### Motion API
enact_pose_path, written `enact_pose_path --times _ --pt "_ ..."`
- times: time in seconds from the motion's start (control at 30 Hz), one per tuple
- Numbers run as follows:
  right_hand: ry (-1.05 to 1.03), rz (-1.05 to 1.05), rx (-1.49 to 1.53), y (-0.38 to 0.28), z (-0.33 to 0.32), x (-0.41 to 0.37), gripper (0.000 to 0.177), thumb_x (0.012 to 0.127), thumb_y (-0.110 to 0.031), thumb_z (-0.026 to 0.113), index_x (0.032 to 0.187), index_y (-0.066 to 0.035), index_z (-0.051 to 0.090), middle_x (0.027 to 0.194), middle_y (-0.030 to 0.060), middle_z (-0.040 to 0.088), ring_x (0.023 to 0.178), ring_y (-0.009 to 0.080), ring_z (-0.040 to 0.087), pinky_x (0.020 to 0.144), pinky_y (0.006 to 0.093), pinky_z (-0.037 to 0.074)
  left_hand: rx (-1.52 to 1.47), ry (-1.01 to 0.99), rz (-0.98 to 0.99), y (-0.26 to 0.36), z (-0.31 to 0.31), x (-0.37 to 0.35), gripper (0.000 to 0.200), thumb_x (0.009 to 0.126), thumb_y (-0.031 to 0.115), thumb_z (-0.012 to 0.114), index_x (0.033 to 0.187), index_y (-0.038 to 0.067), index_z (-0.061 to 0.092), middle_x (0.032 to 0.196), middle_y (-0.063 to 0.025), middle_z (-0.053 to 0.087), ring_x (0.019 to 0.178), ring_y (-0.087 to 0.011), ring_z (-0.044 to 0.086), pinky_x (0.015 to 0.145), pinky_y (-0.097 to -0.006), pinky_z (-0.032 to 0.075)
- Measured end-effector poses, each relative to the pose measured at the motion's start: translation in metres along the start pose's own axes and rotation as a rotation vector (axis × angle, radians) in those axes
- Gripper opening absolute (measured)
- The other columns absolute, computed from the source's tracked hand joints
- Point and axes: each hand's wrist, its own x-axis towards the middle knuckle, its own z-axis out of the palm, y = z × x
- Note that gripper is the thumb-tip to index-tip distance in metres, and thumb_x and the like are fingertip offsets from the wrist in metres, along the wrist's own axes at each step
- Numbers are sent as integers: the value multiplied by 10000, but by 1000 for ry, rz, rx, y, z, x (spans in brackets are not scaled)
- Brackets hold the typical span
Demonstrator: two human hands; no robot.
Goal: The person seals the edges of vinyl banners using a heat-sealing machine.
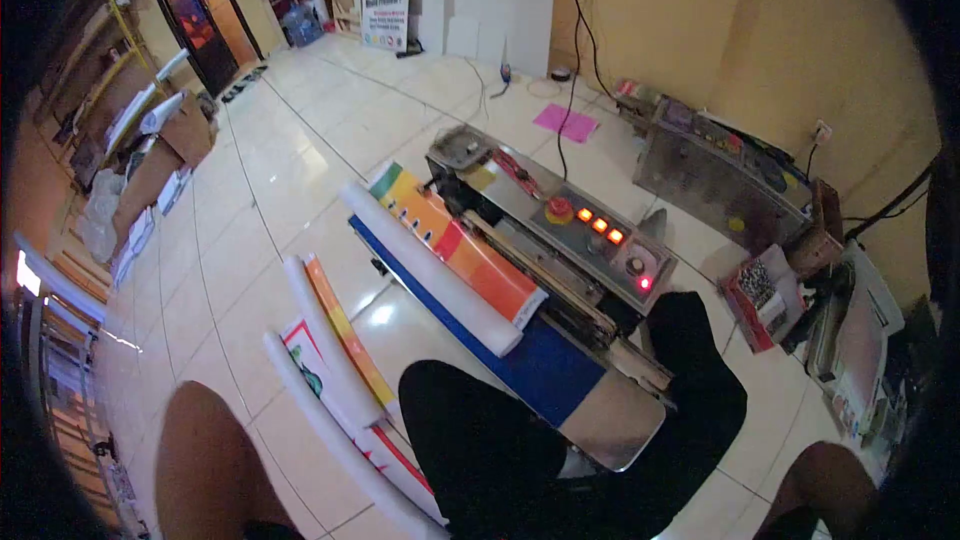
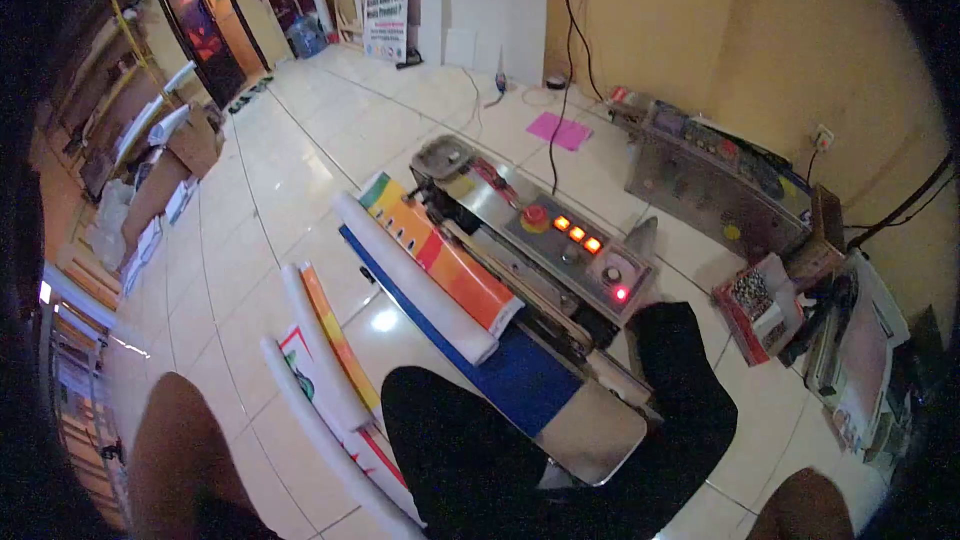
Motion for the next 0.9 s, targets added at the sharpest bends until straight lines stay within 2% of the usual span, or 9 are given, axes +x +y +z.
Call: enact_pose_path --times 0.27,0.3,0.43,0.5,0.63,0.73,0.77,0.83,0.9 --pt "-52 -151 -216 -13 62 40 254 923 -258 581 852 -15 600 978 143 606 895 242 563 783 357 454 -89 -8 70 -16 12 31 411 947 420 544 1198 98 592 1210 -160 597 1170 -271 569 934 -372 489" --pt "-69 78 -295 -5 70 35 329 899 -332 628 840 -10 594 1013 134 609 914 241 561 812 378 451 -94 1 76 -16 13 34 411 947 420 545 1197 98 592 1209 -160 598 1169 -271 569 933 -372 490" --pt "-155 241 -250 90 59 -10 215 936 -216 590 891 -6 584 1032 119 602 946 242 558 861 344 436 -86 37 86 -10 10 41 408 946 421 549 1192 100 595 1202 -160 603 1167 -271 572 929 -371 495" --pt "-71 562 -117 145 38 -49 164 940 -160 570 942 3 583 1026 115 599 960 249 563 874 323 431 -89 55 66 -3 11 36 406 945 422 551 1190 101 597 1198 -160 605 1166 -271 573 926 -370 497" --pt "-77 725 -405 252 -13 -163 293 941 -237 558 1041 35 604 1035 144 632 974 269 590 888 378 447 -87 95 18 10 13 17 404 944 423 555 1186 102 600 1191 -160 610 1164 -271 576 922 -368 501" --pt "-591 1137 -469 260 -33 -201 334 948 -275 533 1052 31 617 1009 134 647 927 235 596 860 359 459 -87 107 -16 22 13 8 402 944 423 558 1182 103 602 1186 -161 614 1162 -271 578 919 -367 504" --pt "-729 1195 -437 253 -30 -205 333 946 -280 532 1026 28 630 1005 109 642 897 194 583 837 327 462 -168 109 -176 9 34 18 461 881 412 639 1226 110 593 1217 -164 599 1181 -304 561 984 -398 456" --pt "-730 1270 -304 221 -6 -174 346 950 -280 514 1053 31 626 1017 122 644 910 204 587 845 336 464 58 82 -317 -23 74 15 518 853 378 672 1282 109 564 1305 -202 541 1286 -361 457 1108 -476 308" --pt "-705 1353 -163 207 1 -166 361 955 -281 496 1081 34 621 1029 136 645 922 214 590 852 344 467 280 4 -330 -49 89 15 542 851 364 672 1310 109 538 1361 -209 481 1327 -388 393 1119 -488 285"
